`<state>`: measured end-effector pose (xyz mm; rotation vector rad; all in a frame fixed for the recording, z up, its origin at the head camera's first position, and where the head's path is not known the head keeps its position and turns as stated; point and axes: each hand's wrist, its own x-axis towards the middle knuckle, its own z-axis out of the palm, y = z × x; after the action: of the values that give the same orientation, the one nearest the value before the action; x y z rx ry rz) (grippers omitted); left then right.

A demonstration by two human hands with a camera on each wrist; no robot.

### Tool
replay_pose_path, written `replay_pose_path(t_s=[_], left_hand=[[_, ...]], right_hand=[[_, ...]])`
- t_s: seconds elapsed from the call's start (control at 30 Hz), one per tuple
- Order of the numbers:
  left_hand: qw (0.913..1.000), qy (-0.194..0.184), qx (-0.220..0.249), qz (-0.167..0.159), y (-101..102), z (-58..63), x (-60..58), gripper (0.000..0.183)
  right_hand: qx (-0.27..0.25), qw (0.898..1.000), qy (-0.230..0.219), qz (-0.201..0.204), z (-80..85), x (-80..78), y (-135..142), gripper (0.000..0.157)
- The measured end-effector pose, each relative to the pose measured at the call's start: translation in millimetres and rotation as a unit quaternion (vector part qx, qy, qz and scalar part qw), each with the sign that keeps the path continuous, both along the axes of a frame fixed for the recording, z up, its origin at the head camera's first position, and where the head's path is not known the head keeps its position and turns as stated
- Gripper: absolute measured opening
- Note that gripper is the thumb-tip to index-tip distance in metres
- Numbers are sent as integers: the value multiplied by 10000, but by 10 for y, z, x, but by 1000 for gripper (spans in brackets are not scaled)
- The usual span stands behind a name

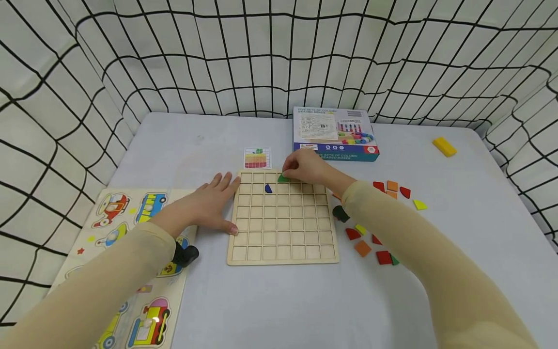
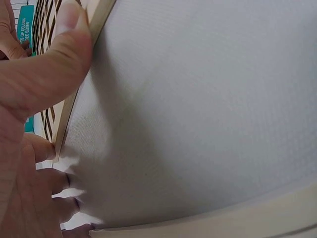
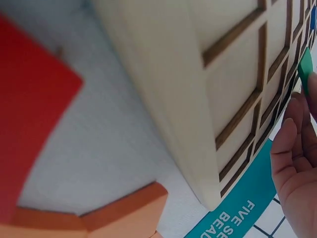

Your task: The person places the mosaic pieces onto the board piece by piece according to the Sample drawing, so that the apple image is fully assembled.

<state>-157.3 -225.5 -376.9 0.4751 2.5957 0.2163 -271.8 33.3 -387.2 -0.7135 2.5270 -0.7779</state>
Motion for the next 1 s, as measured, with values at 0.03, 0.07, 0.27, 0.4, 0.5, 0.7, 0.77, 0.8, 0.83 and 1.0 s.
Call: replay_pose_path(t_s=[0.03, 0.07, 0.27, 0.4, 0.5, 0.7, 0.77, 0.8, 0.83, 1.0], left_hand=[[10000, -2, -8, -1, 2, -2, 0, 127], [10000, -3, -8, 0, 5, -5, 0, 127], [10000, 44, -30, -11, 12, -5, 7, 128], [9999, 118, -76, -26, 23, 1, 12, 127], [9999, 134, -73, -37, 26, 0, 9, 127], [9998, 151, -49, -70, 19, 5, 9, 128], [9999, 151, -57, -64, 22, 8, 10, 128], [9999, 147, -55, -58, 23, 7, 9, 128], [9999, 142, -51, -49, 23, 3, 9, 127], [9998, 132, -91, -83, 13, 4, 1, 127]], right_hand=[[50, 10000, 58, 43, 1, -2, -3, 15], [92, 9999, 106, 86, 3, -2, -7, 15], [174, 9988, 337, 306, -8, -8, -19, 14], [198, 9979, 441, 421, -13, 1, -26, 13], [270, 9971, 482, 517, -8, 0, -31, 13], [708, 9910, 775, 829, 26, 9, -60, 14], [735, 9899, 846, 869, 31, 24, -60, 15], [705, 9904, 852, 833, 30, 32, -56, 15], [655, 9911, 850, 783, 33, 41, -46, 16], [350, 9963, 685, 389, 132, 108, 155, 20]])
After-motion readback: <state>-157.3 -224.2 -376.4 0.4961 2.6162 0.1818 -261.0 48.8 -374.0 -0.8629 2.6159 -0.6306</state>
